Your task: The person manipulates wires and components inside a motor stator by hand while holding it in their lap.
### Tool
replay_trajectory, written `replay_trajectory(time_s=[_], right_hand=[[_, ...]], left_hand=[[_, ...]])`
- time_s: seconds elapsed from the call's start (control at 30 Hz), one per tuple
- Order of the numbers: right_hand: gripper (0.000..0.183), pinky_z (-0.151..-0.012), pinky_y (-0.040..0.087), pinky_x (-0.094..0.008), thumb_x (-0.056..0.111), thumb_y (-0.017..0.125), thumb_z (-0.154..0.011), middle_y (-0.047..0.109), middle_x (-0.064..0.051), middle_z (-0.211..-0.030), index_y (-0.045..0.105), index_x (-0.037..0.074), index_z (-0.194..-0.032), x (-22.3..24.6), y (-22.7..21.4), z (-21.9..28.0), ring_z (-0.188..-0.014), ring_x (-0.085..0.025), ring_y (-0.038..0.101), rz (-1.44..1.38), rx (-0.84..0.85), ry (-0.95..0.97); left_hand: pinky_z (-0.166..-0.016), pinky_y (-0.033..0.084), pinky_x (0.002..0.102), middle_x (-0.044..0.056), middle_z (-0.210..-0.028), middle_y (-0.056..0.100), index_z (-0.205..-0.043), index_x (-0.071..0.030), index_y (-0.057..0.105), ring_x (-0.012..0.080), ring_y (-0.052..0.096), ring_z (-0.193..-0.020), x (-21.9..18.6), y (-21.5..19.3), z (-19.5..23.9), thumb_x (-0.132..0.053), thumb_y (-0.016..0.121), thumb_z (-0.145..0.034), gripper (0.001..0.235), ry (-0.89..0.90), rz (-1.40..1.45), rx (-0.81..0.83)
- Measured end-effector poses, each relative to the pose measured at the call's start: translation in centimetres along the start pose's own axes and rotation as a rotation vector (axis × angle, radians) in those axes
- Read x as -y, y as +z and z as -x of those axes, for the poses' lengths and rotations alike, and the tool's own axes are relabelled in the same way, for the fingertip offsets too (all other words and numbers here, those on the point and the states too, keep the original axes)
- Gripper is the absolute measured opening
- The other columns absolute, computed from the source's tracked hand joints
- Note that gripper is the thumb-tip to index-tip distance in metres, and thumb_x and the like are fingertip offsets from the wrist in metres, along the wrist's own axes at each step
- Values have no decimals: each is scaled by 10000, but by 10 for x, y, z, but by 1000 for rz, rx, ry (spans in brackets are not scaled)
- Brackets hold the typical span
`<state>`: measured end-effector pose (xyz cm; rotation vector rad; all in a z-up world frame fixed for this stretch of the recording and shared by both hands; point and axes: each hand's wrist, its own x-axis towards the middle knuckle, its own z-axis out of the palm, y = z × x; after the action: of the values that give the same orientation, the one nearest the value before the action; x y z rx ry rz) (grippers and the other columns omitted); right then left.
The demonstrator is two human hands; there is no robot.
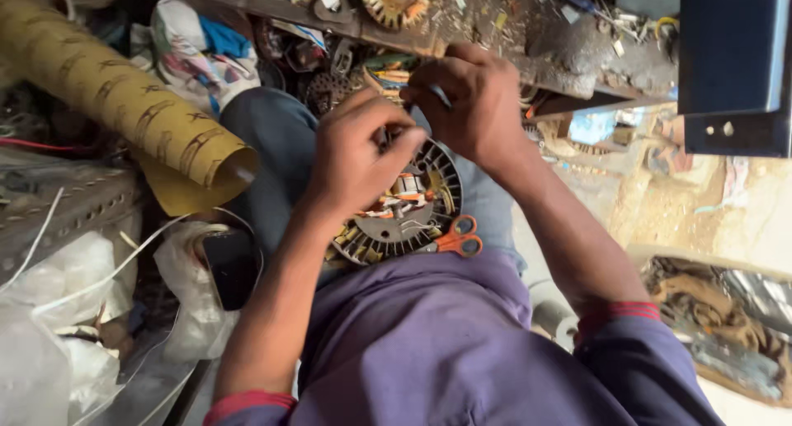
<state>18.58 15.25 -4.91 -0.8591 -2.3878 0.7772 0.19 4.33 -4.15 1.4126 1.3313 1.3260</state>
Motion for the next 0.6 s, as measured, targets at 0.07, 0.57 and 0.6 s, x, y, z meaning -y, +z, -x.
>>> replay_trajectory(time_s=[0.07,0.57,0.6], right_hand=[[60,-523,424,-459,91,800,-815,654,-113,-741,752,84,-851,19,-10,-3,-624,-319,598,332,15,-202],[72,-630,497,-362,94,784,-925,685,-86,-822,758,74,-989,13,-40,30,-723,-218,639,-309,296,-191],[84,-619,484,-371,100,793,-912,683,-94,-802,769,66,-985,5,-26,24,-710,-231,628,-331,297,-159]], left_hand=[[-793,546,433,117,-940,704,-932,-24,742,325,700,-894,14,-20,-30,-185,826,-864,194,119,-337,206],[-1160,385,559,144,-1504,548,-1013,-37,732,399,478,-1399,-40,-4,65,-148,683,-1001,122,496,-823,112],[-1140,407,556,146,-1465,577,-999,-26,728,394,511,-1364,-40,-6,62,-138,690,-983,119,515,-820,107]])
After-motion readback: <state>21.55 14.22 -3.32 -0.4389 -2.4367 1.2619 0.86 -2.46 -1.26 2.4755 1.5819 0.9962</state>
